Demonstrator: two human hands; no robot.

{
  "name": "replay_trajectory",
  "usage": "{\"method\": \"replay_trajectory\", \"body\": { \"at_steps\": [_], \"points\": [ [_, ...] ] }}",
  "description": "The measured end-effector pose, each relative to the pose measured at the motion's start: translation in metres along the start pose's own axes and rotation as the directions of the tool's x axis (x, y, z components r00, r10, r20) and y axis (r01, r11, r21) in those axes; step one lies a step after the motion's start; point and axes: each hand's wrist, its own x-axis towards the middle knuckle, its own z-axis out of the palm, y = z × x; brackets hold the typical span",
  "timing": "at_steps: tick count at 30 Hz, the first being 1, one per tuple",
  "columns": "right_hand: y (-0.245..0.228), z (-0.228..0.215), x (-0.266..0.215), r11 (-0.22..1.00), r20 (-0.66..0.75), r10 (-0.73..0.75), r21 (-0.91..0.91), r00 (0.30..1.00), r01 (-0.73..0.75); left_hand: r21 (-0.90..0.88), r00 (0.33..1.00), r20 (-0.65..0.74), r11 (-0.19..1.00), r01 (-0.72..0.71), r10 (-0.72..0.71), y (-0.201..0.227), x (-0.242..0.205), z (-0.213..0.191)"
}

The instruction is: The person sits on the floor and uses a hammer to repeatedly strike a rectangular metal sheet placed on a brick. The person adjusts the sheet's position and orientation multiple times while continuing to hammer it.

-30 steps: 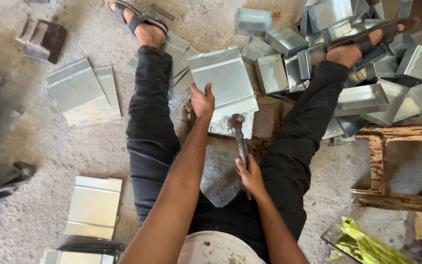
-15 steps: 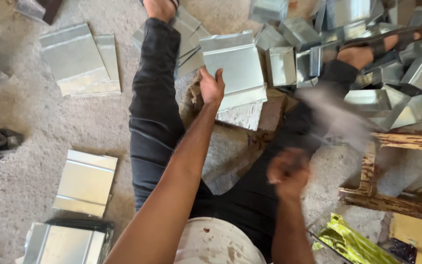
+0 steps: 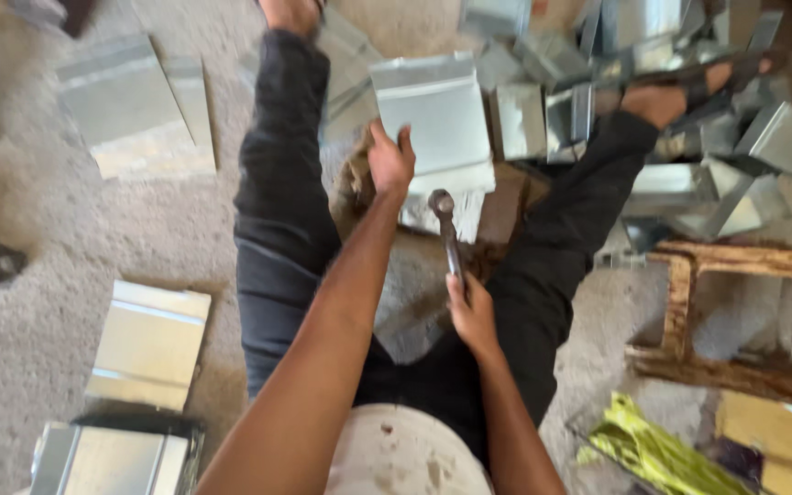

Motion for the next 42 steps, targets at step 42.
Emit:
{"method": "replay_trajectory", "body": {
  "at_steps": [42],
  "points": [
    [-0.023,-0.053,0.008,0.970,0.005,0.139,0.202,0.990,-0.137,0.088,0.995,-0.007,0.991,-0.099,0.100,0.002,0.013,0.005]
  ]
}}
